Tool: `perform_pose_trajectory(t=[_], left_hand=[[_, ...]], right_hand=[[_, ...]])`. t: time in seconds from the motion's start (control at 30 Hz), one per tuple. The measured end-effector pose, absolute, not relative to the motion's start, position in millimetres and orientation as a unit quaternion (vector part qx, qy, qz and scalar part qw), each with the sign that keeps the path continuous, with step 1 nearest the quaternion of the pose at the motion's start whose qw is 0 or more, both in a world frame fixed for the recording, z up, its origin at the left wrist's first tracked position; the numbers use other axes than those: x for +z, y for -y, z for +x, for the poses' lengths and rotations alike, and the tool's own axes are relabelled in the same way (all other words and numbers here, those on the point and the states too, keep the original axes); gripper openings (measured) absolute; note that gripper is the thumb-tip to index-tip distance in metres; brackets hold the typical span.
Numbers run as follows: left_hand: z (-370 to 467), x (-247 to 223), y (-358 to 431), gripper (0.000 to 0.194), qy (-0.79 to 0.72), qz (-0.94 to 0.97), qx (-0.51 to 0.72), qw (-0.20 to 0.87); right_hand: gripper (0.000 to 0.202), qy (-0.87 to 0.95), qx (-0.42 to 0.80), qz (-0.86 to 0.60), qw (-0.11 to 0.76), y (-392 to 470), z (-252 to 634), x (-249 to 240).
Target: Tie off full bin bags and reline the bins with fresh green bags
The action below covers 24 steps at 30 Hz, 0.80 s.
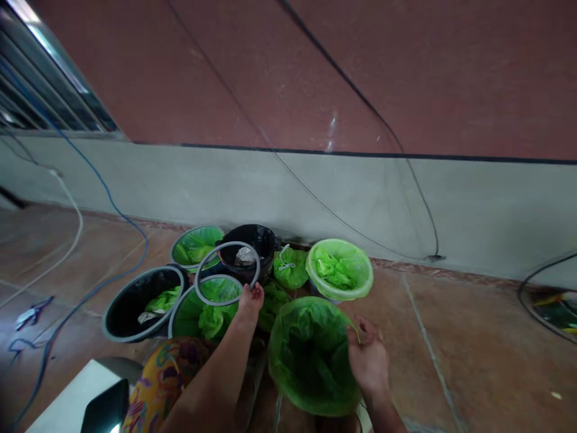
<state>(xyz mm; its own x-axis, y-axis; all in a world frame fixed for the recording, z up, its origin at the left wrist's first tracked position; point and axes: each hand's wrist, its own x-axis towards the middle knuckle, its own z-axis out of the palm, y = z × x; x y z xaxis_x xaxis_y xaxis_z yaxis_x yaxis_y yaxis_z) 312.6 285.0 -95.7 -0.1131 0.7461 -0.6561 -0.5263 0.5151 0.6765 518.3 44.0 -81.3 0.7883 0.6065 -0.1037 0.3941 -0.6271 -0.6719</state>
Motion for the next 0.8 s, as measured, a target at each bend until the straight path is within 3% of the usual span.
perform_pose_trajectory(t=[0.17,0.27,0.4,0.6,0.7,0.8], left_hand=[[307.0,-65.1,-228.8,0.021,-0.536,0.109,0.457,0.702],[296.6,-50.9,-172.2,0.019,-0.514,0.217,0.346,0.754],[285.4,-37.9,-118.5,0.035,-0.496,0.347,0.211,0.768],[285.1,-36.3,-119.9,0.034,-0.521,0.42,0.086,0.739],[287.0,-47.7,-128.0,0.029,-0.538,0.428,0.047,0.725],[289.4,-65.1,-127.6,0.029,-0.556,0.431,0.034,0.71]], right_hand=[[0.056,0.267,0.219,-0.841,0.417,-35.5,525.0,-50.0],[0.052,0.238,0.257,-0.815,0.462,-29.5,536.8,-41.4],[0.051,0.225,0.305,-0.786,0.488,-23.0,550.0,-46.3],[0.038,0.288,0.255,-0.862,0.331,-21.1,552.7,-78.3],[0.032,0.32,0.26,-0.884,0.222,-23.3,552.0,-96.1],[0.027,0.321,0.253,-0.897,0.169,-24.4,552.6,-110.8]])
